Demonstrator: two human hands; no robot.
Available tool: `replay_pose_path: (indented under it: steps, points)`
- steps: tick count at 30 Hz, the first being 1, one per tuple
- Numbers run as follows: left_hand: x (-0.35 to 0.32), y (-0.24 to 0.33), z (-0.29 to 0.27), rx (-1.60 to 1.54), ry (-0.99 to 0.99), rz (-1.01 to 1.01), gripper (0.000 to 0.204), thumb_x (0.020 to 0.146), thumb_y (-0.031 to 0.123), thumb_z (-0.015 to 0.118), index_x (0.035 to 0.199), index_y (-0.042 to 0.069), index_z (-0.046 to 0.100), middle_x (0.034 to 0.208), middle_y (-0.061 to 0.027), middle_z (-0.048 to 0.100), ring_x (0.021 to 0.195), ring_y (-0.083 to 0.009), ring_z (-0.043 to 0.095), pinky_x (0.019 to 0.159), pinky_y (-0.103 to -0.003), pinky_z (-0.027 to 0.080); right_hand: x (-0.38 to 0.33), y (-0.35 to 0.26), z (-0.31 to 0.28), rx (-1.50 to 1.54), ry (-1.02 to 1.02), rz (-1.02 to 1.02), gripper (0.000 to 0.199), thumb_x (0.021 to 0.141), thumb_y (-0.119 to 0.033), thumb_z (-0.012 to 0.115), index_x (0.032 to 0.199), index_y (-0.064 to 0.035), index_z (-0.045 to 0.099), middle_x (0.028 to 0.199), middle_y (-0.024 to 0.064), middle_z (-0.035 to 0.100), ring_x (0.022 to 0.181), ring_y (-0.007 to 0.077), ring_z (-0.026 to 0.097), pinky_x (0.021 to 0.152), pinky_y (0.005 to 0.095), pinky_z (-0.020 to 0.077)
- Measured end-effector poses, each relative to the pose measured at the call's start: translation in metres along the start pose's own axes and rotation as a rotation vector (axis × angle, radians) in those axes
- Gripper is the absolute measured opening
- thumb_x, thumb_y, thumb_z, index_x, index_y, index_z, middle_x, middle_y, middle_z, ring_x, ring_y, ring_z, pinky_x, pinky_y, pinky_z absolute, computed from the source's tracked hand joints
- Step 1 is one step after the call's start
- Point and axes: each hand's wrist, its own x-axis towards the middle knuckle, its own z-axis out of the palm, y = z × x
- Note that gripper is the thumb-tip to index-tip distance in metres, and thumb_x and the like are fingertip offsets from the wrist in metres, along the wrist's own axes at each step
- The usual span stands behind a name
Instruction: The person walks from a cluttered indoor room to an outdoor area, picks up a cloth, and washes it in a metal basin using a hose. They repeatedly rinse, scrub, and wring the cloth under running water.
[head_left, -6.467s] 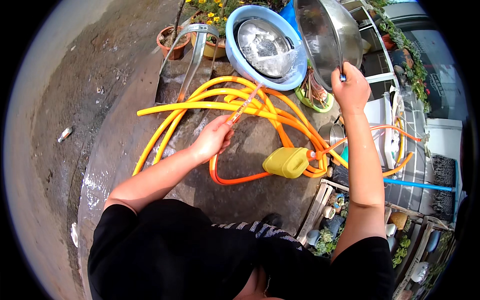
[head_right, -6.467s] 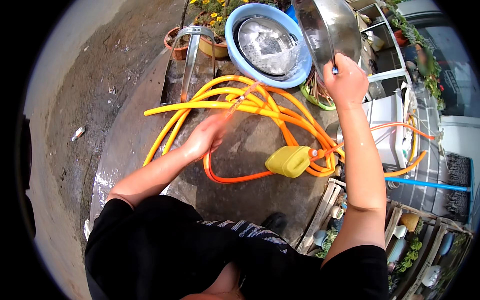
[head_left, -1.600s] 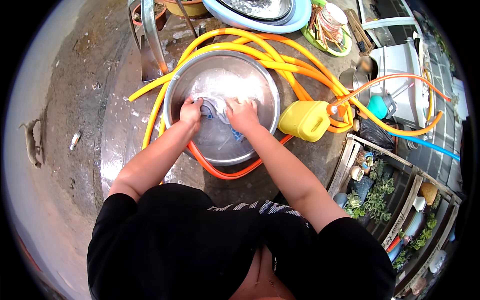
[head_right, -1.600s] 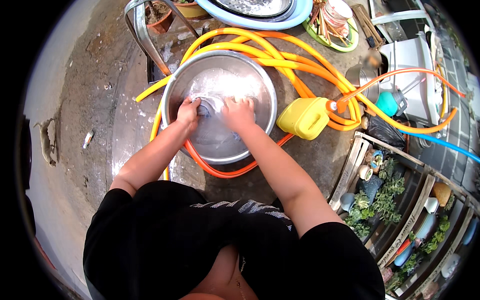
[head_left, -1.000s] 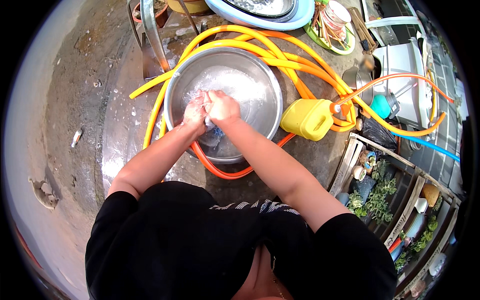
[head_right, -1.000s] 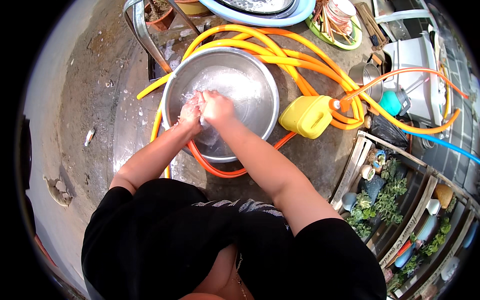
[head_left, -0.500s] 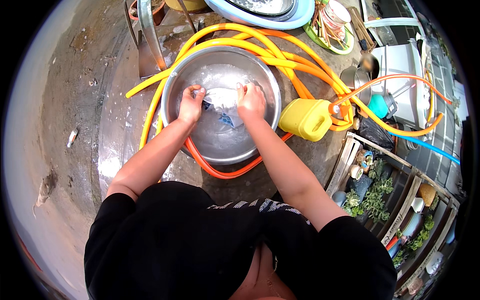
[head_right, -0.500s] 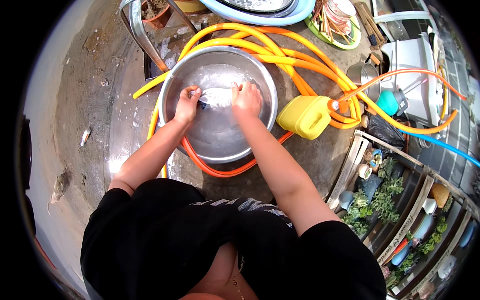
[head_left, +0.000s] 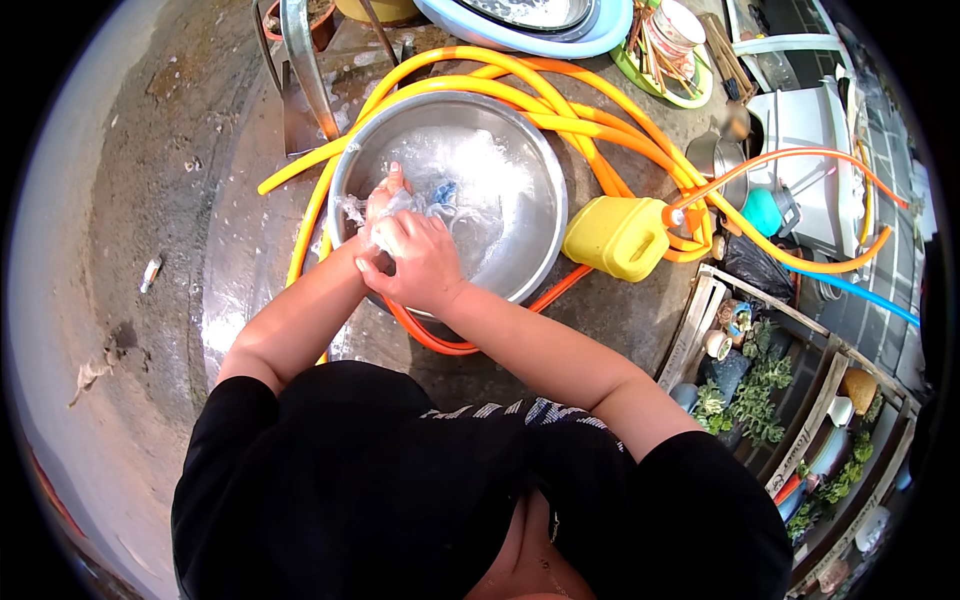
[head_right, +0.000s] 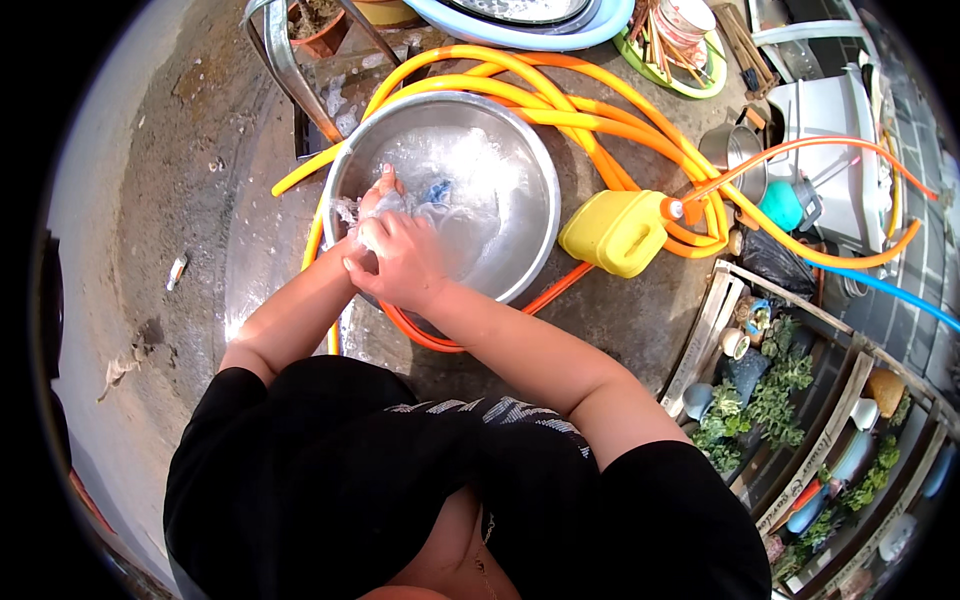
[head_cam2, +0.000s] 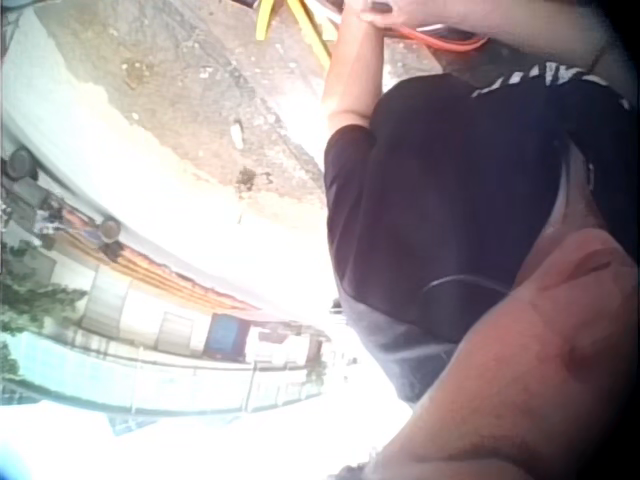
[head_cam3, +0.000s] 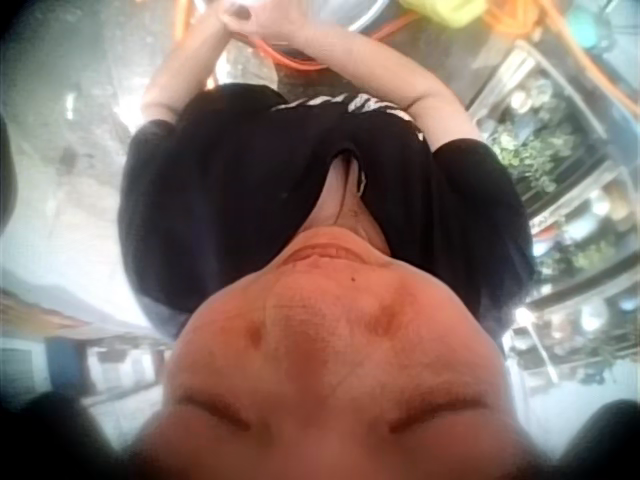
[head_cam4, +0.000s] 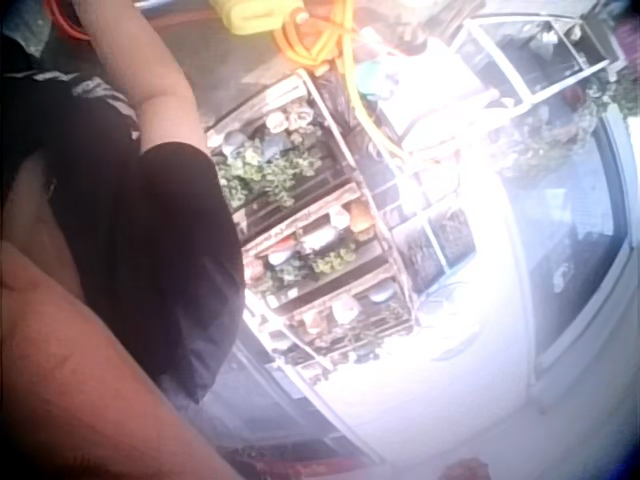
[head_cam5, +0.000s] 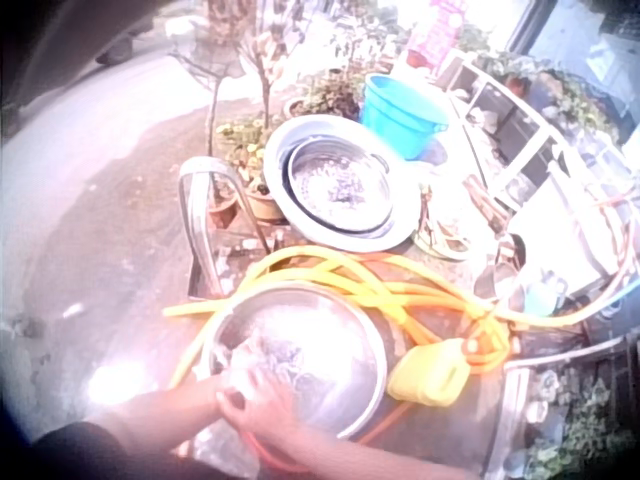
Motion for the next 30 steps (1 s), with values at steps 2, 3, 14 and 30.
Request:
replay_pose_path:
  steps: [2,3,14,30]
  points:
    - [-0.044,0.018,0.022,0.449,0.01,0.344,0.039,0.097,0.045,0.049,0.098,0.007,0.06,0.086,-0.0059,0.061,0.077,-0.0175,0.057,0.067,-0.034,0.045,0.005,0.013,0.005,-0.043,0.079,-0.038,0.018,0.08,-0.019,0.064,0.089,-0.006,0.057,0.082,0.0177,0.06,0.07,0.0364,0.06,0.064,0.0452,0.0484]
    - [-0.049,0.028,0.037,0.036,-0.005,0.09,0.041,0.097,0.047,0.048,0.099,0.008,0.06,0.088,-0.0061,0.062,0.078,-0.0174,0.058,0.068,-0.033,0.046,0.012,0.032,0.007,-0.161,0.008,0.138,0.019,0.083,-0.025,0.062,0.087,-0.0075,0.059,0.084,0.0154,0.061,0.07,0.0355,0.062,0.064,0.0453,0.0497]
    - [-0.053,0.034,0.045,-0.284,-0.147,-0.226,0.031,0.096,0.042,0.052,0.092,0.013,0.061,0.067,0.0001,0.055,0.062,-0.0137,0.051,0.053,-0.032,0.04,0.026,0.069,-0.003,-0.387,-0.33,0.605,0.031,0.093,-0.031,0.05,0.083,-0.0041,0.063,0.074,0.0161,0.066,0.065,0.0343,0.066,0.059,0.0439,0.0526]
    - [-0.021,0.025,0.04,-0.216,0.171,-0.026,0.03,0.092,0.03,0.062,0.104,0.003,0.058,0.081,-0.0032,0.06,0.064,-0.0102,0.051,0.053,-0.027,0.039,0.0,0.114,-0.023,-0.388,0.058,0.731,0.045,0.093,-0.043,0.048,0.12,-0.0073,0.055,0.133,0.0183,0.049,0.126,0.0362,0.041,0.107,0.0465,0.029]
